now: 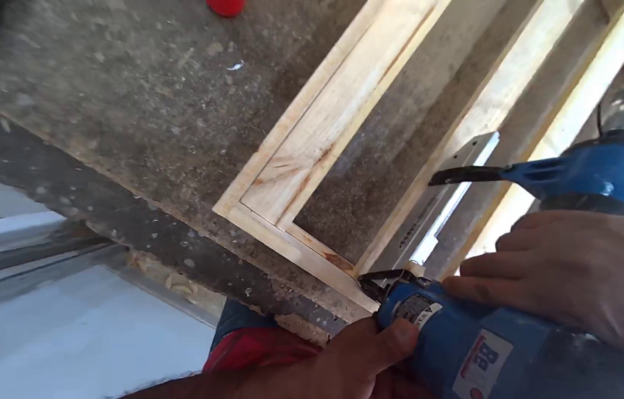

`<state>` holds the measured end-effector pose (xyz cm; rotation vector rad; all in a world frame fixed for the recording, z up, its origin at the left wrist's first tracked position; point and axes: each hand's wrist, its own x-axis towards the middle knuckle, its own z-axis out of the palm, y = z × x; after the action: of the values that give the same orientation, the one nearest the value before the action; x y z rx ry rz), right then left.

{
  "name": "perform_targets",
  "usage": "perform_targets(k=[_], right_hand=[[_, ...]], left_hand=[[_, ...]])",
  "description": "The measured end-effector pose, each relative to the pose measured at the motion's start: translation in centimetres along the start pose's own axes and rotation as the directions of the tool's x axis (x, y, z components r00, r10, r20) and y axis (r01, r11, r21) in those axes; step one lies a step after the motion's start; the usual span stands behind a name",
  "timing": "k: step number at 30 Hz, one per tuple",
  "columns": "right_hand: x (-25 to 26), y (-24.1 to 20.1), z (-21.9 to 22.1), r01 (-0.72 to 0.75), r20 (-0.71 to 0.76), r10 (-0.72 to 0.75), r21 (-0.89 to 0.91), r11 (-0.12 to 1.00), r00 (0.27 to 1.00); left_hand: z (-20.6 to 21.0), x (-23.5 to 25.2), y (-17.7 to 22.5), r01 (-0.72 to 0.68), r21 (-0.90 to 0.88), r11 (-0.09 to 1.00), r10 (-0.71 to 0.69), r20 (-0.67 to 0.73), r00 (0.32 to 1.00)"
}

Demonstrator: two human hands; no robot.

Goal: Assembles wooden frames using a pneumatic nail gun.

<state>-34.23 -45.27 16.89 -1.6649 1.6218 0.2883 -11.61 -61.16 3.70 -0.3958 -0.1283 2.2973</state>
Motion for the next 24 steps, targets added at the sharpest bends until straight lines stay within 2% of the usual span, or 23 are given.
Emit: perform_targets(k=[4, 5, 6, 7, 8, 9, 10, 11, 12, 13, 14, 16, 17, 19, 21, 24], right_hand=[[-0.6, -0.1, 0.8, -0.011, 0.008, 0.010, 0.006, 1.000, 1.000], [-0.8, 0.0, 1.0, -0.005, -0.005, 0.005, -0.009, 1.000, 1.000], [-1.0, 0.2, 1.2, -0.006, -0.012, 0.006, -0.021, 1.000, 1.000], [-1.1, 0.3, 1.2, -0.012, -0.020, 0.012, -0.022, 1.000, 1.000], [-1.4, 0.2, 0.9, -0.031, -0.017, 0.030, -0.017, 0.999, 0.999], [-1.8, 0.0, 0.6, -0.047, -0.007, 0.047, -0.011, 0.999, 0.999], [-2.1, 0.1, 0.3, -0.054, -0.029, 0.053, -0.016, 0.998, 0.998], [-2.3, 0.2, 0.0, -0.046, -0.076, 0.043, -0.032, 0.998, 0.996], [-2.5, 0.3, -0.5, -0.038, -0.113, 0.033, -0.044, 0.998, 0.993], [-2.5, 0.7, -0.9, -0.038, -0.148, 0.029, -0.060, 0.997, 0.989], [-2.5, 1.2, -1.3, -0.045, -0.182, 0.031, -0.073, 0.996, 0.983], [-1.8, 2.0, -2.2, -0.049, -0.226, 0.034, -0.058, 0.997, 0.974], [-1.2, 2.1, -2.6, -0.049, -0.232, 0.040, -0.036, 0.998, 0.972], [0.3, 2.0, -3.5, -0.064, -0.246, 0.069, 0.028, 0.998, 0.967], [1.8, 2.5, -4.1, -0.055, -0.279, 0.068, 0.053, 0.997, 0.958], [3.2, 2.9, -4.8, -0.061, -0.236, 0.083, 0.100, 0.993, 0.968]], left_hand=[[0.0, 0.3, -0.8, 0.009, 0.085, 0.996, -0.009, 0.001, 1.000], [0.2, 0.1, -0.2, 0.044, 0.168, 0.985, -0.040, -0.026, 0.999], [0.7, -0.4, 0.9, 0.087, 0.330, 0.940, -0.059, -0.094, 0.994], [1.7, -1.3, 2.7, 0.155, 0.563, 0.812, -0.036, -0.217, 0.976], [3.1, -2.4, 4.7, 0.238, 0.769, 0.593, 0.061, -0.337, 0.939], [4.4, -3.7, 6.8, 0.302, 0.907, 0.295, 0.255, -0.379, 0.890], [5.3, -4.8, 9.0, 0.364, 0.931, -0.028, 0.499, -0.302, 0.812], [5.9, -5.2, 11.3, 0.433, 0.851, -0.298, 0.683, -0.126, 0.719], [6.1, -4.7, 13.8, 0.485, 0.723, -0.492, 0.752, 0.072, 0.655], [6.3, -3.3, 16.4, 0.505, 0.595, -0.625, 0.733, 0.225, 0.642], [6.7, -1.2, 18.7, 0.511, 0.492, -0.705, 0.680, 0.266, 0.683], [6.9, 4.2, 21.8, 0.535, 0.329, -0.778, 0.590, 0.090, 0.803], [6.4, 6.5, 22.5, 0.543, 0.244, -0.803, 0.558, -0.009, 0.830], [5.5, 9.0, 23.2, 0.537, 0.134, -0.833, 0.527, -0.108, 0.843], [5.5, 9.2, 23.9, 0.534, 0.135, -0.835, 0.525, -0.098, 0.846], [5.4, 9.2, 23.8, 0.575, 0.142, -0.806, 0.564, -0.111, 0.818]])
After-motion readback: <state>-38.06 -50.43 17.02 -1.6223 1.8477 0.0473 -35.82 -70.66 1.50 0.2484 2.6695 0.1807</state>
